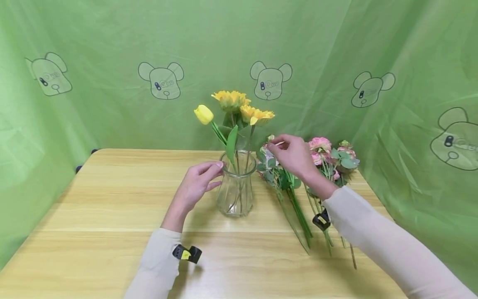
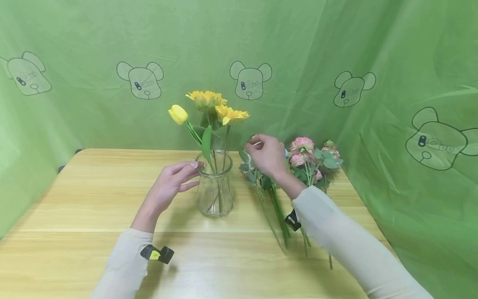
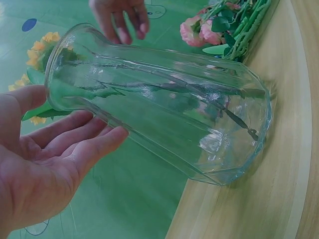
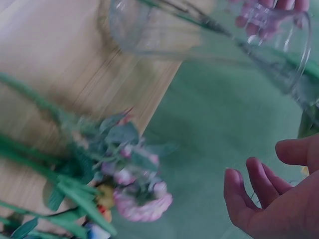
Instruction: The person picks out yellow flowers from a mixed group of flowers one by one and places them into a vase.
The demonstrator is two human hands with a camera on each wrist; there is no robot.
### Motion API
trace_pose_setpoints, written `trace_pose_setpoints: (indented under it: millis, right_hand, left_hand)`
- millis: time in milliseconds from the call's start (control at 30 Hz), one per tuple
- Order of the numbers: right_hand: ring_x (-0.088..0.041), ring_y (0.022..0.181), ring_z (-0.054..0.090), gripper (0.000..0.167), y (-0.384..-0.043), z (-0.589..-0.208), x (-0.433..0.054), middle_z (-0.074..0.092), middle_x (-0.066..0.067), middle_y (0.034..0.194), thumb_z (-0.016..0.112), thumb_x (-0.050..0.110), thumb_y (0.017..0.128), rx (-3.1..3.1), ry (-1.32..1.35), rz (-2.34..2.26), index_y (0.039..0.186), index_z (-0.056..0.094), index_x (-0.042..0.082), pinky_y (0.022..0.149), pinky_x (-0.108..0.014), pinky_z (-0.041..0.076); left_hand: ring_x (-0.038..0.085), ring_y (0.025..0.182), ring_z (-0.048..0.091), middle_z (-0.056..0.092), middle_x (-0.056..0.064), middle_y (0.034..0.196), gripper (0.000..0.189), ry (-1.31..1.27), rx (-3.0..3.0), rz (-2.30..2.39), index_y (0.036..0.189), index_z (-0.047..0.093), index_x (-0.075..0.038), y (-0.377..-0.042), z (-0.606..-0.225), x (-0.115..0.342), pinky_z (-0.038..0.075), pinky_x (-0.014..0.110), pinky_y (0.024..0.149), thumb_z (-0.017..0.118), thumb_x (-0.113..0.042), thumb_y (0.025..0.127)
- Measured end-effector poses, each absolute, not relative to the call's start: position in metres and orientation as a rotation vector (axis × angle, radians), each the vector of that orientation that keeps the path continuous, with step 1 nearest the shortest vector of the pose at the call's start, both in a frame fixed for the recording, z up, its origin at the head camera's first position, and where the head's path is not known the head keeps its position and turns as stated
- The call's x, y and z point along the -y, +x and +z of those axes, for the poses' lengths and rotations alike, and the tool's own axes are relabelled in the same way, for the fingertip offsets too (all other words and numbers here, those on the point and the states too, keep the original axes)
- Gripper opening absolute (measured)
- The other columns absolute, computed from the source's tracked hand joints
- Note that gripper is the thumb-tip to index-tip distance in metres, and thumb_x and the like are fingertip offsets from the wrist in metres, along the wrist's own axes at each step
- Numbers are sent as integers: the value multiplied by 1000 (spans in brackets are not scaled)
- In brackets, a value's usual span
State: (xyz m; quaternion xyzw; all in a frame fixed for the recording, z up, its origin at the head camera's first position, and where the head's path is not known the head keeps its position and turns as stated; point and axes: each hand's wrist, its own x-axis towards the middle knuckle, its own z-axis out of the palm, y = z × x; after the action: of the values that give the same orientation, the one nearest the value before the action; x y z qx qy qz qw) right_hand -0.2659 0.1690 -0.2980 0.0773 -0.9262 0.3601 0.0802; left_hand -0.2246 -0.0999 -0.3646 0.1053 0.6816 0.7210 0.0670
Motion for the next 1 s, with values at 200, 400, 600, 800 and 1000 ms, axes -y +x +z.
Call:
trace_pose_setpoints:
  millis: [200, 400, 600, 800, 1000]
  right_hand:
    - [-36, 100, 69, 38, -272, -309, -191, 70, -22, 118, 58, 32, 102, 2827, 197, 967, 125, 67, 3, 77, -45, 61]
    - [-38, 99, 68, 42, -276, -324, -210, 69, -25, 117, 58, 35, 102, 2893, 124, 888, 123, 65, 0, 76, -48, 59]
    - [-29, 78, 66, 38, -281, -343, -226, 71, -25, 106, 62, 29, 100, 2953, 91, 806, 118, 67, -4, 61, -34, 53]
    - [-27, 74, 64, 33, -281, -367, -237, 73, -22, 99, 68, 18, 93, 3037, 74, 708, 115, 68, -6, 65, -40, 55]
    - [-27, 71, 60, 16, -278, -383, -244, 69, -15, 85, 70, 18, 89, 3076, 115, 595, 91, 66, 2, 65, -41, 53]
  left_hand:
    - [29, 133, 57, 58, 18, 144, 49, 313, -2052, 2173, 135, 59, 5, -225, -365, 100, 55, 36, 107, 59, -32, 104]
    - [29, 133, 57, 59, 16, 143, 48, 314, -2050, 2174, 134, 60, 5, -225, -365, 100, 55, 36, 107, 59, -32, 104]
    - [30, 134, 57, 58, 17, 145, 47, 319, -2057, 2171, 136, 59, 4, -224, -364, 101, 54, 36, 107, 57, -31, 104]
    - [29, 134, 56, 56, 19, 147, 49, 322, -2052, 2168, 136, 57, 6, -224, -364, 101, 54, 36, 108, 57, -31, 104]
    - [29, 135, 56, 56, 19, 147, 49, 321, -2053, 2164, 136, 58, 6, -224, -364, 100, 54, 36, 108, 57, -32, 105]
